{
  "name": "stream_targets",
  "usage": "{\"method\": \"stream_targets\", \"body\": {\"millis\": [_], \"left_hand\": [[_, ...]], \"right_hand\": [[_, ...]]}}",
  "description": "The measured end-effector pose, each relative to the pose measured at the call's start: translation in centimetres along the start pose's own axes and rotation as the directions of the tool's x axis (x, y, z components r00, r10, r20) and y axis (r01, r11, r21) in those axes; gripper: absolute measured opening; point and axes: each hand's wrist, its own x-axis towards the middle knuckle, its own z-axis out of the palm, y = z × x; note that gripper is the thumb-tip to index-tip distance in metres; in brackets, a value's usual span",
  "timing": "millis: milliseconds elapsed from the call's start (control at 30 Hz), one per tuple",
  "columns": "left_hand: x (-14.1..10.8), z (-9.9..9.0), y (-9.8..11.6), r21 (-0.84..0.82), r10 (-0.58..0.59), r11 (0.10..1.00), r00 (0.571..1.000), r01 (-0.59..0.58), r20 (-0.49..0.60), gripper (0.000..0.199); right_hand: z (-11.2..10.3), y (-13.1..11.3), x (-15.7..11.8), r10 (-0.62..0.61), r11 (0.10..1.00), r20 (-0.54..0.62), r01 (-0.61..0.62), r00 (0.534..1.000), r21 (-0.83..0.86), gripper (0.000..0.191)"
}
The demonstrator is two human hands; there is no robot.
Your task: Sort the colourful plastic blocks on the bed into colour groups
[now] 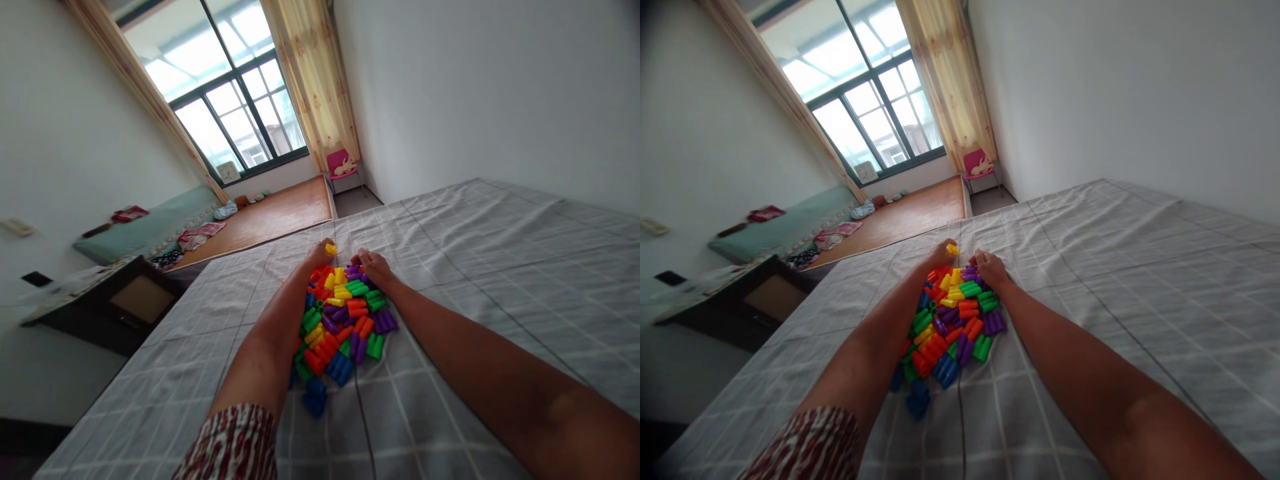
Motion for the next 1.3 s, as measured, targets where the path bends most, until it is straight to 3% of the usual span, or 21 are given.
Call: {"method": "stream_targets", "body": {"millis": [133,233,367,467,567,667,733,800,867,933,1067,1167,1300], "left_hand": [[-2.4,-1.3,1.3,-0.320,0.040,0.947,0.993,-0.002,0.113,0.037],[-4.9,-2.6,2.1,-0.438,0.159,0.894,0.981,-0.095,0.111,0.037],[-8.2,-4.1,3.1,-0.275,0.228,0.941,0.969,-0.195,0.096,0.039],[-10.1,-4.9,3.7,-0.120,0.126,0.986,0.990,-0.119,0.057,0.043],[-12.5,-6.0,3.6,-0.165,0.079,0.984,0.996,-0.070,0.050,0.054],[-17.2,-8.0,2.4,-0.215,0.116,0.972,0.991,-0.098,0.071,0.064],[-21.7,-9.4,1.2,-0.136,0.075,0.989,0.992,-0.061,0.103,0.070],[-26.3,-10.2,0.0,-0.021,0.030,0.999,0.981,-0.026,0.191,0.088],[-30.1,-10.1,-0.9,0.064,-0.024,0.998,0.966,0.008,0.259,0.109],[-32.2,-8.9,-1.3,0.093,-0.040,0.996,0.957,0.014,0.288,0.120],[-31.6,-5.2,-0.5,0.088,0.046,0.994,0.982,-0.064,0.185,0.126],[-28.8,-3.2,0.9,0.085,0.141,0.986,0.989,-0.145,0.048,0.116],[-24.6,-2.1,2.9,0.050,0.236,0.971,0.970,-0.234,-0.061,0.096]], "right_hand": [[-0.2,-0.2,-0.1,-0.007,1.000,-0.003,0.007,1.000,-0.019,0.049],[-0.4,-0.4,-0.2,-0.063,0.998,-0.001,0.063,0.998,-0.011,0.038],[-0.7,-0.2,-0.3,-0.054,0.998,0.030,0.054,0.998,0.020,0.035],[-0.9,0.2,-0.2,-0.055,0.998,0.040,0.056,0.998,-0.002,0.033],[-1.1,0.6,0.0,-0.070,0.996,0.046,0.072,0.997,-0.052,0.034],[-1.2,0.8,0.2,-0.107,0.986,0.043,0.111,0.993,-0.127,0.037],[-1.1,0.8,0.3,-0.133,0.975,0.072,0.144,0.989,-0.171,0.036],[-0.8,0.6,0.3,-0.142,0.966,0.132,0.167,0.981,-0.200,0.035],[-0.3,0.4,0.2,-0.137,0.962,0.189,0.177,0.972,-0.210,0.035],[0.2,0.2,0.0,-0.131,0.961,0.225,0.180,0.966,-0.210,0.035],[0.6,-0.5,-0.7,-0.166,0.946,0.242,0.224,0.956,-0.234,0.028],[0.4,-1.2,-1.1,-0.171,0.933,0.258,0.240,0.951,-0.269,0.025],[0.4,-2.0,-1.4,-0.119,0.952,0.237,0.179,0.964,-0.250,0.028]]}}
